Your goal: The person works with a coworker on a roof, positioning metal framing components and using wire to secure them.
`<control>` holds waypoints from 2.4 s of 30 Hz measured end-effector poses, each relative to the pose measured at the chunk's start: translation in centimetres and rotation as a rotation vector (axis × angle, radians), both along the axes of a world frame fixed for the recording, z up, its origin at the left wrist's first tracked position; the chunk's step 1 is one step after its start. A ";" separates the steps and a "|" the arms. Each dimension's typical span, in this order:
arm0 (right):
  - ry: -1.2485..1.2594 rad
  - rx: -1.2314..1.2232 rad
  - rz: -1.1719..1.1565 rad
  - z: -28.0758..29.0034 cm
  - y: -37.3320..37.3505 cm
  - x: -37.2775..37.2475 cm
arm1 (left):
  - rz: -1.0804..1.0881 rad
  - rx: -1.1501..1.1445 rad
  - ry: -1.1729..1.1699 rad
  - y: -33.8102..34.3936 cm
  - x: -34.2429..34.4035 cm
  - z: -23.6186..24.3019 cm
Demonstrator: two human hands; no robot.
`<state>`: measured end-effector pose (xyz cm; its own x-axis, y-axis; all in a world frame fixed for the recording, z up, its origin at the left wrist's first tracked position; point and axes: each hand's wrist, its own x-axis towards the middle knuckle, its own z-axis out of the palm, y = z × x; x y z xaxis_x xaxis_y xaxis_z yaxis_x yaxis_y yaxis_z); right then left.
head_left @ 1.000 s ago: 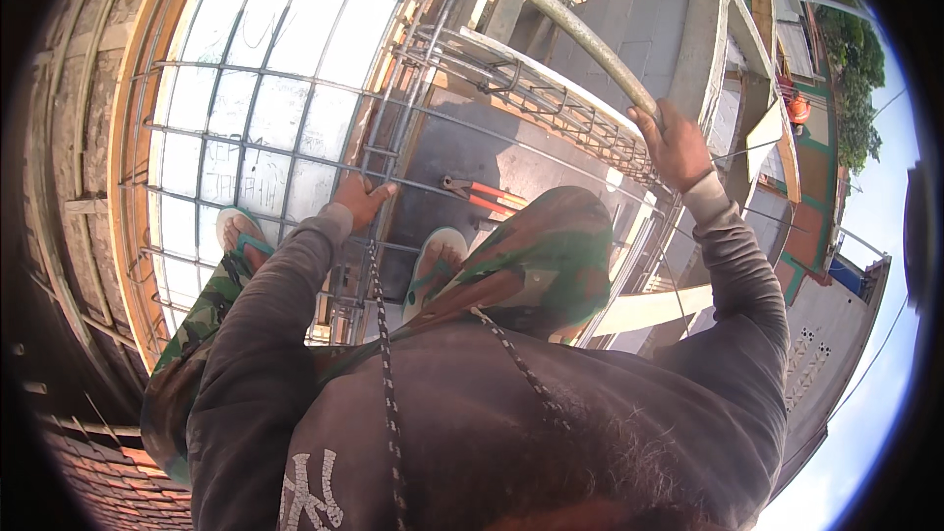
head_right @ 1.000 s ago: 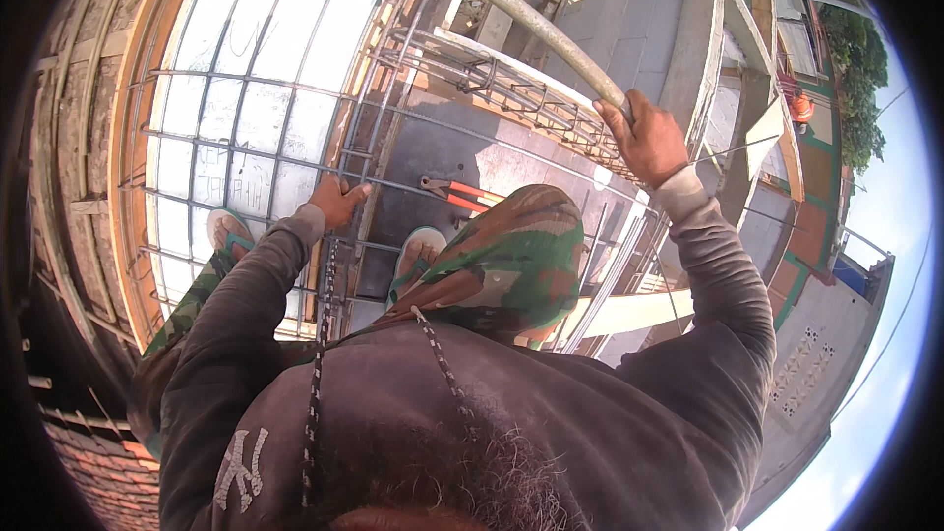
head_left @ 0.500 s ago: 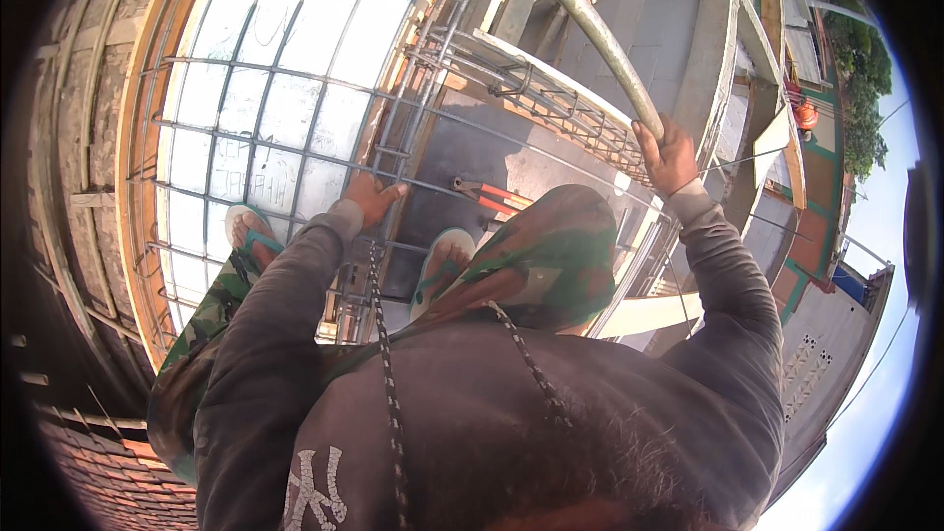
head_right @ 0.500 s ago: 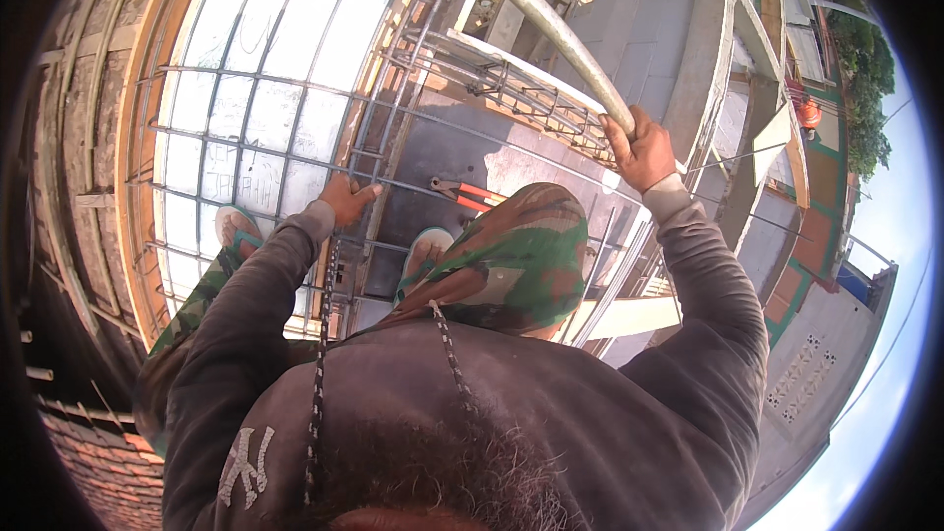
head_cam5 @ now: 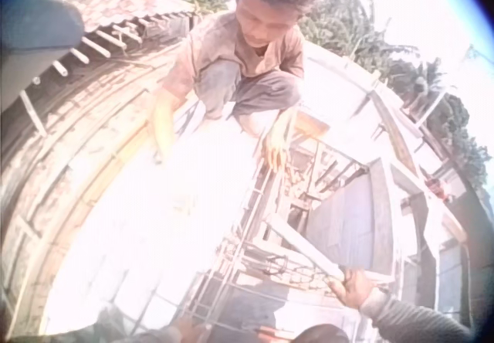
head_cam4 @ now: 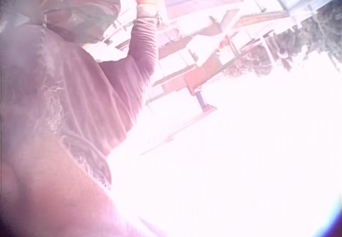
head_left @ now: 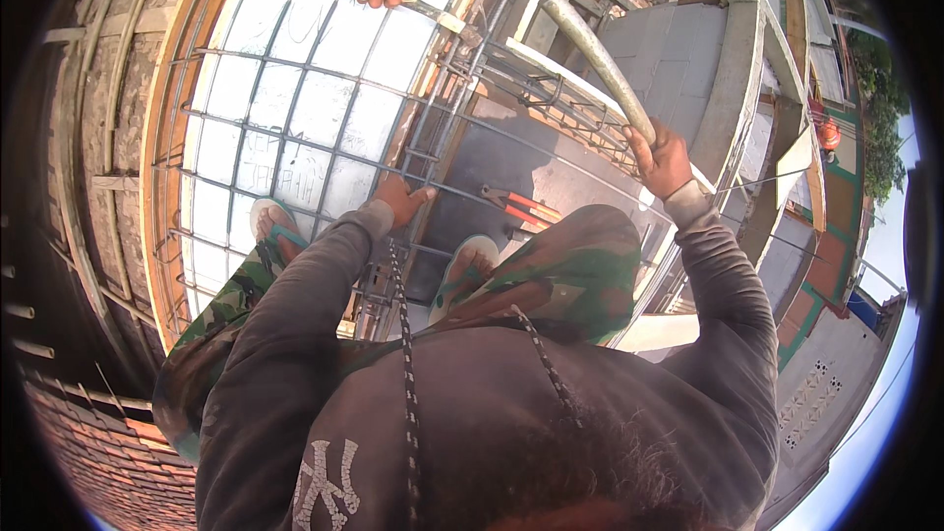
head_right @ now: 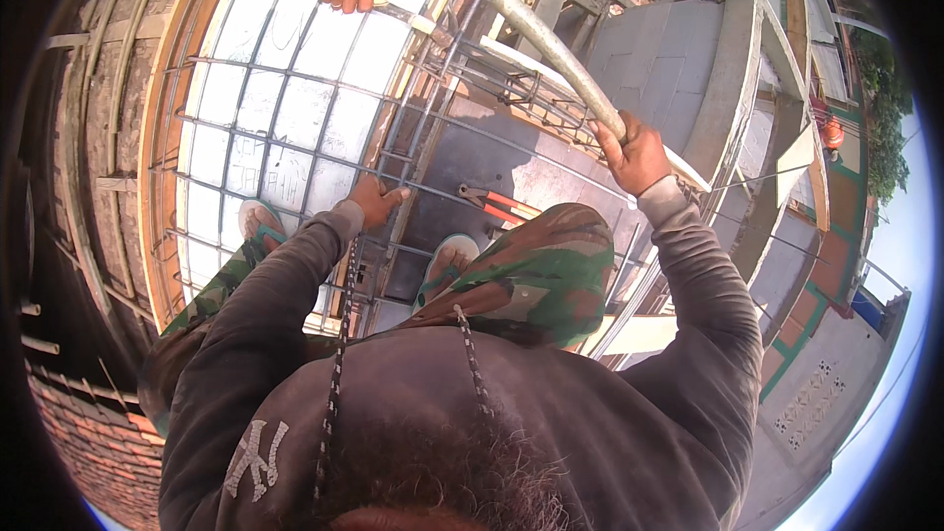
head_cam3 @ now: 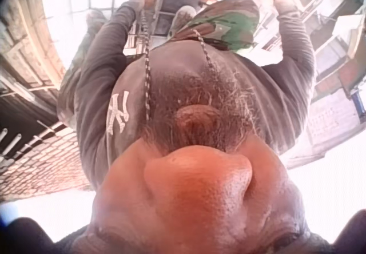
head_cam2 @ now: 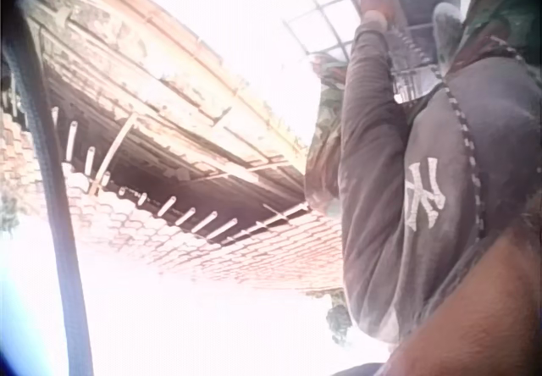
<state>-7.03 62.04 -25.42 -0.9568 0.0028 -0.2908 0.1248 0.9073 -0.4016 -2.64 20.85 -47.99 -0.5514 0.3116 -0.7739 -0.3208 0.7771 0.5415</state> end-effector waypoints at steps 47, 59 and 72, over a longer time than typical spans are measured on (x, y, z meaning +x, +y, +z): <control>0.071 -0.037 -0.203 -3.9 -4.9 7.5 | -0.362 -0.205 -0.156 1.3 -1.3 -3.8; -0.373 0.356 -0.271 -3.3 -0.6 8.6 | -0.656 -0.235 -0.106 2.9 -2.7 -2.4; -0.525 -0.815 -0.628 -13.1 -13.0 17.2 | -0.985 -0.132 0.145 0.7 -3.5 -5.5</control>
<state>10.19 49.01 -38.48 -0.6139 0.0637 -0.7868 0.7874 0.1212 -0.6045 -6.09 21.58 -53.50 -0.1856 0.5964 -0.7809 0.5595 0.7175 0.4149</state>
